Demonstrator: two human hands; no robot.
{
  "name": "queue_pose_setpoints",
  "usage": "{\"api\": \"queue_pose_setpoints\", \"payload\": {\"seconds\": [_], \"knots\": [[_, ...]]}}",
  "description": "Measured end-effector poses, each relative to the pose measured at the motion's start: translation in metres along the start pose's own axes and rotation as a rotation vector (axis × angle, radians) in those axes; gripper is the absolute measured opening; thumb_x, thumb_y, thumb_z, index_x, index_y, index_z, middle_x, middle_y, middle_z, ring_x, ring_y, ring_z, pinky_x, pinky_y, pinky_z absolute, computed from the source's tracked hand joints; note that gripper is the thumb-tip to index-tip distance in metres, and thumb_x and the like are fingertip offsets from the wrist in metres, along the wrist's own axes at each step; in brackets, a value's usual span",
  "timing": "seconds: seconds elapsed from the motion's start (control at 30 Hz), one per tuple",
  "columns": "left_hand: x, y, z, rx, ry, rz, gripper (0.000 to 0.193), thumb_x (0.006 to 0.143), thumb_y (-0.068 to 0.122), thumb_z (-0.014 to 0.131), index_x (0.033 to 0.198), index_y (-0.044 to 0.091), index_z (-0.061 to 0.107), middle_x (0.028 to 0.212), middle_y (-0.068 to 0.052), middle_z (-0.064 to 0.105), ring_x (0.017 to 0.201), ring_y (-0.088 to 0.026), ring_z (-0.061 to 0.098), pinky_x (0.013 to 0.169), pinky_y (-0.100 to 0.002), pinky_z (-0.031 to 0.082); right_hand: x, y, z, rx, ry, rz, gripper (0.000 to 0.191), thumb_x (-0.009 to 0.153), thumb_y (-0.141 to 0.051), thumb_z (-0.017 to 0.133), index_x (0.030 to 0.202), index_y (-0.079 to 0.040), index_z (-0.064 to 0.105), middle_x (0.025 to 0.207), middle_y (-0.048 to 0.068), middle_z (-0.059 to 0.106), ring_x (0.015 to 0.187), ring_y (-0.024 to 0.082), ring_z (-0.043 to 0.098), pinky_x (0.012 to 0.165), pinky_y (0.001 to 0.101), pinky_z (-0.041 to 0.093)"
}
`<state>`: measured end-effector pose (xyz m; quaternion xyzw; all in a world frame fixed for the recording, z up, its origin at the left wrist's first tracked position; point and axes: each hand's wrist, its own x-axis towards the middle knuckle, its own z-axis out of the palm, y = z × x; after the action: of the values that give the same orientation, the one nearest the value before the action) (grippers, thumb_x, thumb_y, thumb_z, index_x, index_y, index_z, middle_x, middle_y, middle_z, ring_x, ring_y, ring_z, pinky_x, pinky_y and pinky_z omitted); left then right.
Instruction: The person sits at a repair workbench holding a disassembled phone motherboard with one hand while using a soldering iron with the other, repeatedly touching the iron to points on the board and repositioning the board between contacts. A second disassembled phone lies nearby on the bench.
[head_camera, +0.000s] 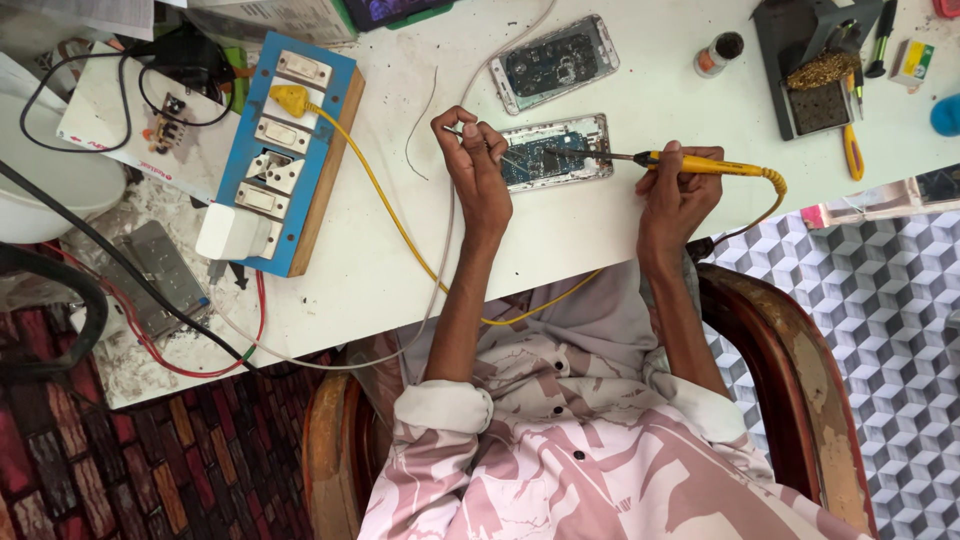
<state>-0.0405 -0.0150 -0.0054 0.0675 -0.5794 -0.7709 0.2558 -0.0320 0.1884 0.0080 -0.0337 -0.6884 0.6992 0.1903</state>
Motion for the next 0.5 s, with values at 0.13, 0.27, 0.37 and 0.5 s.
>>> {"api": "queue_pose_setpoints", "payload": {"seconds": [0.13,0.27,0.37,0.5], "knots": [[0.002,-0.001,0.001,-0.009,-0.001,0.011,0.043,0.112,0.051,0.037,0.117,0.008,0.039,0.07,0.0,0.041,0.067,-0.01,0.037,0.064,-0.027,0.032,-0.001,-0.004,0.003,0.014,0.003,-0.003,0.02,0.113,-0.013,0.057,0.102,-0.004,0.045,0.076,0.003,0.055,0.058,0.008,0.053,0.055,0.0226,0.044],[0.002,-0.001,0.002,0.008,0.003,0.002,0.045,0.112,0.052,0.037,0.117,0.008,0.039,0.07,0.0,0.041,0.068,-0.01,0.038,0.064,-0.027,0.031,0.002,-0.004,0.006,0.008,-0.023,-0.012,0.018,0.115,-0.013,0.056,0.104,-0.004,0.046,0.078,0.003,0.055,0.06,0.008,0.054,0.057,0.0227,0.045],[0.002,-0.003,0.002,-0.013,0.01,0.003,0.044,0.112,0.052,0.038,0.117,0.008,0.039,0.07,0.0,0.041,0.067,-0.01,0.037,0.064,-0.027,0.031,0.006,-0.001,0.009,0.013,-0.007,0.02,0.017,0.115,-0.013,0.056,0.104,-0.004,0.046,0.076,0.003,0.055,0.059,0.008,0.053,0.056,0.0224,0.043],[0.004,-0.005,0.002,-0.044,0.022,0.013,0.042,0.113,0.05,0.039,0.118,0.009,0.039,0.071,-0.001,0.041,0.069,-0.011,0.039,0.065,-0.027,0.032,0.011,0.005,0.01,0.029,0.025,0.053,0.02,0.114,-0.013,0.058,0.1,-0.004,0.046,0.074,0.003,0.054,0.056,0.009,0.052,0.052,0.0239,0.043]]}}
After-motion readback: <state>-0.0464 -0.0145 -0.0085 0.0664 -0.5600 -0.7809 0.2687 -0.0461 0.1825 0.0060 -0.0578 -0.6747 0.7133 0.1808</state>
